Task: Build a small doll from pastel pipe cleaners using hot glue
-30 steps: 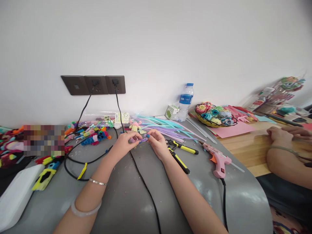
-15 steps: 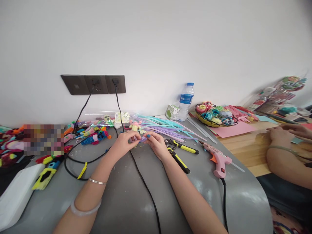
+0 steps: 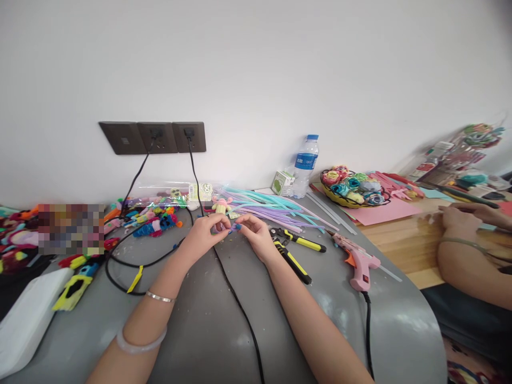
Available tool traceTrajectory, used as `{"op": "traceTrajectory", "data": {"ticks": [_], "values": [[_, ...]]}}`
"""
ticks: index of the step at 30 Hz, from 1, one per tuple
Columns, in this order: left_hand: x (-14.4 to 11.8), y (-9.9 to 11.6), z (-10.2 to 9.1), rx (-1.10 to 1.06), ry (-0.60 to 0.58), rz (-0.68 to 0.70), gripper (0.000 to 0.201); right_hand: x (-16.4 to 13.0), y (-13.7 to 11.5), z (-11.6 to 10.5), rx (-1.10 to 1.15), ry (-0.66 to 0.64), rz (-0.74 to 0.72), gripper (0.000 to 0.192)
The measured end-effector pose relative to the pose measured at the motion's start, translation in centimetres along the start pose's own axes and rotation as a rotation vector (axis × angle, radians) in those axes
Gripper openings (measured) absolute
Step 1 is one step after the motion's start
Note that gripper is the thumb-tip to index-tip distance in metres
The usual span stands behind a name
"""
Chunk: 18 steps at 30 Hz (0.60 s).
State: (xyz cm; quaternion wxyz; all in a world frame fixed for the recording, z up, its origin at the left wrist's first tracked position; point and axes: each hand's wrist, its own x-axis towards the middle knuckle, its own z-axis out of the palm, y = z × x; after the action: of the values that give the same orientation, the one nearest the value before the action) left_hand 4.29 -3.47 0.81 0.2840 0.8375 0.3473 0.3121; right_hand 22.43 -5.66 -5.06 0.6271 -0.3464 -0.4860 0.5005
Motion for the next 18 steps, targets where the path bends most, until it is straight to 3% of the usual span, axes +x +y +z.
{"op": "traceTrajectory", "data": {"ticks": [5, 12, 18], "values": [[0.03, -0.20, -0.02, 0.005, 0.016, -0.011, 0.006, 0.00, 0.13, -0.13, -0.003, -0.019, -0.012, 0.024], [0.13, -0.44, -0.14, -0.019, 0.050, -0.023, 0.005, 0.00, 0.78, -0.36, 0.004, 0.010, -0.015, 0.038], [0.13, -0.40, -0.20, -0.046, 0.040, -0.057, 0.005, -0.05, 0.13, -0.17, -0.075, 0.006, -0.033, 0.027]]}}
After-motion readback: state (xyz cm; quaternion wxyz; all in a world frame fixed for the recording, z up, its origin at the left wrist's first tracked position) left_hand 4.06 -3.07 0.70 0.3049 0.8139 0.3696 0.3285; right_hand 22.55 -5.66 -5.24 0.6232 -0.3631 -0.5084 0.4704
